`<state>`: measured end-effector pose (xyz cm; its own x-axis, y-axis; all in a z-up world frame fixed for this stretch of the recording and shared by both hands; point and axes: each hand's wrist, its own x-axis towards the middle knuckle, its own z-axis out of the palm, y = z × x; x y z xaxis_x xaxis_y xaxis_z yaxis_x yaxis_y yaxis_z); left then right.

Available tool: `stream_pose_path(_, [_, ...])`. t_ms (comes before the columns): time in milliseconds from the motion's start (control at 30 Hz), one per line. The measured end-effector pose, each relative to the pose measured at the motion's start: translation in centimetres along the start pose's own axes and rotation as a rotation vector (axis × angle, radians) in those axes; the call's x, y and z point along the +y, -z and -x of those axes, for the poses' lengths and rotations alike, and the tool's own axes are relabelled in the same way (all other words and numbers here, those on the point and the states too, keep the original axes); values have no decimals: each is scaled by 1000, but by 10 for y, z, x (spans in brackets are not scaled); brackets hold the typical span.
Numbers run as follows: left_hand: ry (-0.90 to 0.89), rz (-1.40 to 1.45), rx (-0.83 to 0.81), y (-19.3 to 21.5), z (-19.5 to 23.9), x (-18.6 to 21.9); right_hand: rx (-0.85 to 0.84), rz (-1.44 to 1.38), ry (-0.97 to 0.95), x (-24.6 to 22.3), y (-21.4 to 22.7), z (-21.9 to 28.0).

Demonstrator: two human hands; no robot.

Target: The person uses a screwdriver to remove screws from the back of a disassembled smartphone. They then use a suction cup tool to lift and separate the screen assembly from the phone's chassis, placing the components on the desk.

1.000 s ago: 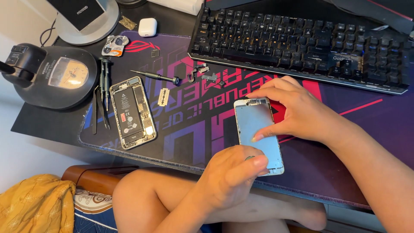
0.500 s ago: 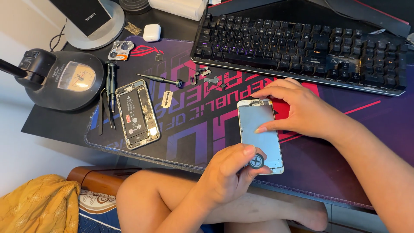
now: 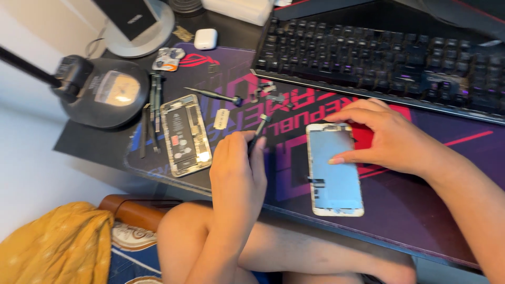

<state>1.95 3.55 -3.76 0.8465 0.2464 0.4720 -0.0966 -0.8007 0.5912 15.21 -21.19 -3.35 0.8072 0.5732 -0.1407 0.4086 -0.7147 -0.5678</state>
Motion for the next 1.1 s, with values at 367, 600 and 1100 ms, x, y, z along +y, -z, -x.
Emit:
stream_pose_path(367, [265,-634,97,-25,6,-45,15,-34,-118,-12,-1,-2])
stream_pose_path(600, [156,-760,244,-21,-9,-53,15,-39,-157,-17,0,0])
stream_pose_path(1100, [361,-538,19,39,-115,-163,39,47,-96,-11,-5,0])
